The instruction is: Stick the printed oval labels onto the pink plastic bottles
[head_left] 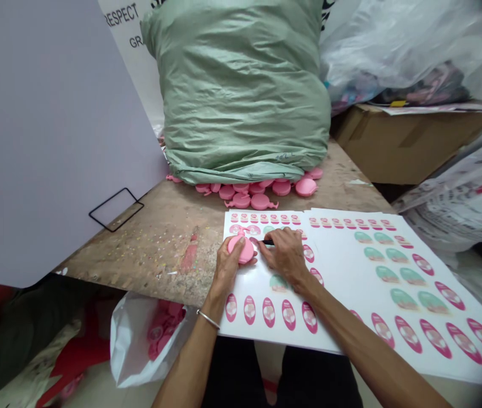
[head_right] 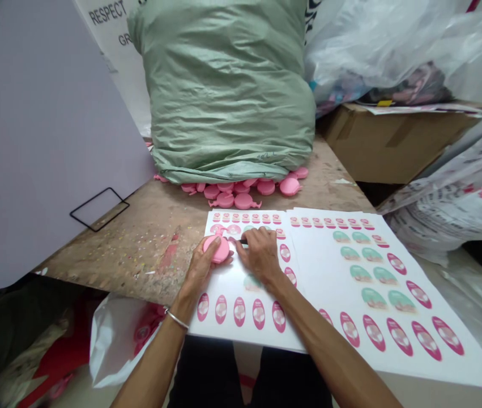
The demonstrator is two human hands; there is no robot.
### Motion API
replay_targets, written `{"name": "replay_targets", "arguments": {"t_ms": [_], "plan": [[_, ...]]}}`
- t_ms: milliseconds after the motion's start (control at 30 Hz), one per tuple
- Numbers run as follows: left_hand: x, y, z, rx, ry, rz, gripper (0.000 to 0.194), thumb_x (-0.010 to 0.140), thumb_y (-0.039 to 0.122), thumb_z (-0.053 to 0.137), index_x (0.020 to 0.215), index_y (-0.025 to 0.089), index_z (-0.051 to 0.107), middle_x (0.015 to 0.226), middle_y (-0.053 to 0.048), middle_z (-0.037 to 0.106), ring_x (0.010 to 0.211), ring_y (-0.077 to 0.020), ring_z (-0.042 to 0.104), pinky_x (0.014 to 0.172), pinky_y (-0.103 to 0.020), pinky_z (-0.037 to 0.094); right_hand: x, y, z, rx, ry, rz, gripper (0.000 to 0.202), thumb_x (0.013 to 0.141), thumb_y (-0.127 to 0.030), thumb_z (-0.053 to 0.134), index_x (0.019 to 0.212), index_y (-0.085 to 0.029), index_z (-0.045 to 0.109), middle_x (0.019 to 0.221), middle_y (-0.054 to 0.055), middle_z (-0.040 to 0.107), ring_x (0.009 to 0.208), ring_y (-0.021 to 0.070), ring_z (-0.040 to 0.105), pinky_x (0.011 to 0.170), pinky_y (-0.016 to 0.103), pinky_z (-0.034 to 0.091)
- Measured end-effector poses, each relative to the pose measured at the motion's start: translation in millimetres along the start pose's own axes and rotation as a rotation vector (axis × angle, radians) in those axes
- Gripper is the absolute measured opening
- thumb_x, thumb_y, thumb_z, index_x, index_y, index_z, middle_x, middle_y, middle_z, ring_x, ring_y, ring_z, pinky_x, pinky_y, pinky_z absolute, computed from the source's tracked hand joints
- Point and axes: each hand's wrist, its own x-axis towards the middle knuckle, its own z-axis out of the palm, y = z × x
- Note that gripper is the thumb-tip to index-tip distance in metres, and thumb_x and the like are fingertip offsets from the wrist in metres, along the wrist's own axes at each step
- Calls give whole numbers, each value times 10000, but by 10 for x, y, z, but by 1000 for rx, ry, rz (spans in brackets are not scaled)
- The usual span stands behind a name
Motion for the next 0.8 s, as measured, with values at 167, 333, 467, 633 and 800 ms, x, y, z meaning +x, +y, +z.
{"name": "replay_targets", "arguments": {"t_ms": [167,333,467,633,800], "plan": [[-44,56,2,-113,20,14,433,736,390,730,1056,148,566,894,-57,631,678,-167,677,578,-285,588,76,38,-76,238,150,213,185,781,-353,652,708,-204,570,683,14,619,686,178,522,716,348,392],[-200,230,41,-199,-10,-16,450,807,489,625,1087,138,588,966,-99,664,725,-187,679,607,-313,592,162,-149,-408,544,50,262,194,824,-395,620,880,-223,689,837,32,682,767,180,584,715,337,467],[-342,335,101,-239,-37,-76,561,859,587,480,1142,120,611,1069,-159,678,805,-232,691,677,-375,593,145,-403,-633,601,-18,210,188,843,-367,615,929,-241,725,840,29,704,793,187,590,751,357,473],[-460,361,124,-228,-11,-42,520,871,563,480,1112,129,633,1102,-151,679,970,-267,659,743,-389,586,59,-540,-691,658,-80,218,186,853,-368,606,938,-257,730,837,29,701,808,199,599,752,367,473],[-517,361,153,-223,-5,4,531,872,575,468,1066,116,653,1122,-151,669,1053,-284,621,787,-401,578,6,-591,-698,664,-44,228,181,857,-352,611,953,-252,727,833,25,692,794,187,591,761,363,460]]}}
